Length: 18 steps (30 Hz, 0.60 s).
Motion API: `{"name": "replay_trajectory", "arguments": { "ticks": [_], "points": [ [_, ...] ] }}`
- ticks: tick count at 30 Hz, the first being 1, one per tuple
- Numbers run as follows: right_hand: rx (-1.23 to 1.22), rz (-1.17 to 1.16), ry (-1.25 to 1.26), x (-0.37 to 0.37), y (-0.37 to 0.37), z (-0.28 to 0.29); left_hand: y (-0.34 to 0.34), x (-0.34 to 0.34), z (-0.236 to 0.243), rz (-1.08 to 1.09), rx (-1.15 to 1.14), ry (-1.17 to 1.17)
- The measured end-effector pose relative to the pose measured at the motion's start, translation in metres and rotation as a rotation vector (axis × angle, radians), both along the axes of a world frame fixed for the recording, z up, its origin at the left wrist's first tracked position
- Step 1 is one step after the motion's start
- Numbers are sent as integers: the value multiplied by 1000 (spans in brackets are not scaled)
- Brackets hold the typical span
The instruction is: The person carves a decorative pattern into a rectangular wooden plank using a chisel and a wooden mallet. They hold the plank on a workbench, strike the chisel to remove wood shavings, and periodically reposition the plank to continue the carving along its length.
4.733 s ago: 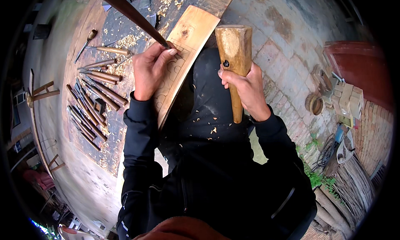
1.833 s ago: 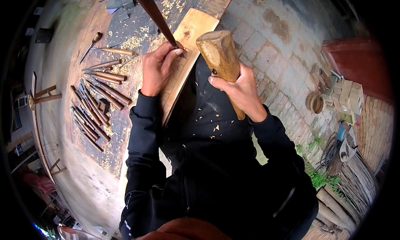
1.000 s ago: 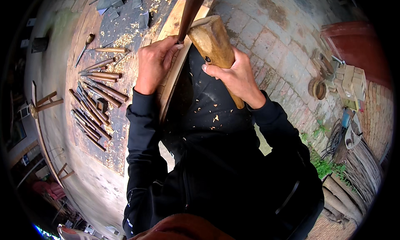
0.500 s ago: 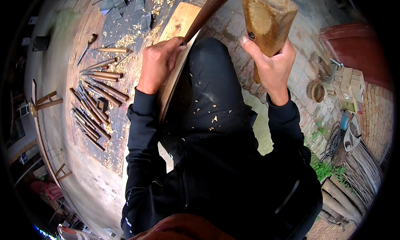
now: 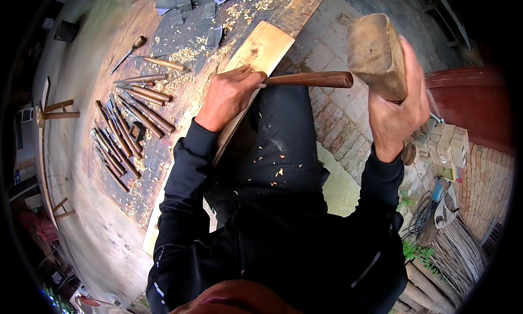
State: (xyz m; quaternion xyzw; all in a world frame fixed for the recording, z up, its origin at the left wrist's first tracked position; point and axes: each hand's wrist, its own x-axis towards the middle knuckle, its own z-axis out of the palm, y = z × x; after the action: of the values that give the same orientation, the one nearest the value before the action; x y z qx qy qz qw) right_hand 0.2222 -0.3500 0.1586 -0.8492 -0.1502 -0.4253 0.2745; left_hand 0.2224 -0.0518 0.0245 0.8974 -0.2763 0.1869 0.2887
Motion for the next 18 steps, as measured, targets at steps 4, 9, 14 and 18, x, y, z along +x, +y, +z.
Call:
{"name": "replay_trajectory", "arguments": {
  "ticks": [4, 9, 14, 18],
  "points": [
    [322, 19, -111, 1, -31, -1, -8, 7, 1, -51, 1, 33],
    [-621, -398, 167, -35, 12, 36, -4, 4, -5, -22, -41, 13],
    [650, 172, -182, 5, -24, -15, -11, 5, 1, -19, -70, -9],
    [78, -66, -50, -2, -14, -18, -7, 4, -3, -12, -53, 1]
  ]
}}
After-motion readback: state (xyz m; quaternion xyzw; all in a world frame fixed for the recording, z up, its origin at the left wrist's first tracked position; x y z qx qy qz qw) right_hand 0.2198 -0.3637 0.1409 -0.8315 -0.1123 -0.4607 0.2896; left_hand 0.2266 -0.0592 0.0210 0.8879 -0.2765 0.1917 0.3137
